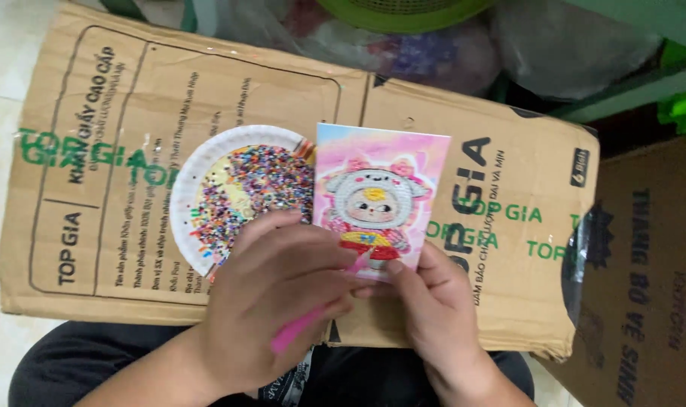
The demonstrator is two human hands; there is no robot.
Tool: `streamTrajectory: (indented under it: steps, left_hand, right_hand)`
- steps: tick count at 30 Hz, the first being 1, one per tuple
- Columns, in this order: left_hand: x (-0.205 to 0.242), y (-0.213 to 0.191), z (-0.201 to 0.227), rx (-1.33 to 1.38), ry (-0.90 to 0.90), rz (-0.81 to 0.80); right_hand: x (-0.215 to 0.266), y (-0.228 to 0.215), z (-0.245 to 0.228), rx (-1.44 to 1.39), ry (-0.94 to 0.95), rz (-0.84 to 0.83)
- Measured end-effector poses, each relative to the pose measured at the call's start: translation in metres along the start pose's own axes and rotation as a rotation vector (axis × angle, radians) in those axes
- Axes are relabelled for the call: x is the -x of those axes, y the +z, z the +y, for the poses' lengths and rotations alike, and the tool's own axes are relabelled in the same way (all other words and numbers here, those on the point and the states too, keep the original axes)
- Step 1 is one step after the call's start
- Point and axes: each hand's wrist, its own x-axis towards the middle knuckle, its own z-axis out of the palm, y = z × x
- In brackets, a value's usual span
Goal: The person is meticulously placing small, colorful beads onto a sticky card with a printed character design using a specialized stylus tool.
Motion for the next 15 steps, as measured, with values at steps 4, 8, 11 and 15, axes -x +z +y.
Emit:
streamTrajectory:
  steps: [4, 8, 11, 15]
  left_hand:
    - [-0.003, 0.014, -0.001, -0.053, 0.049, -0.015]
    - [-0.004, 0.018, -0.001, -0.127, 0.074, -0.002]
    - [-0.005, 0.018, -0.001, -0.123, 0.078, -0.014]
    - [-0.004, 0.019, -0.002, -0.129, 0.081, -0.018]
  right_hand:
    - [0.001, 0.001, -0.002, 0.066, -0.050, -0.011]
    - [0.001, 0.002, -0.004, 0.021, -0.074, -0.068]
    - [0.001, 0.002, -0.004, -0.001, -0.080, -0.084]
    - [0.000, 0.000, -0.002, 0.027, -0.073, -0.089]
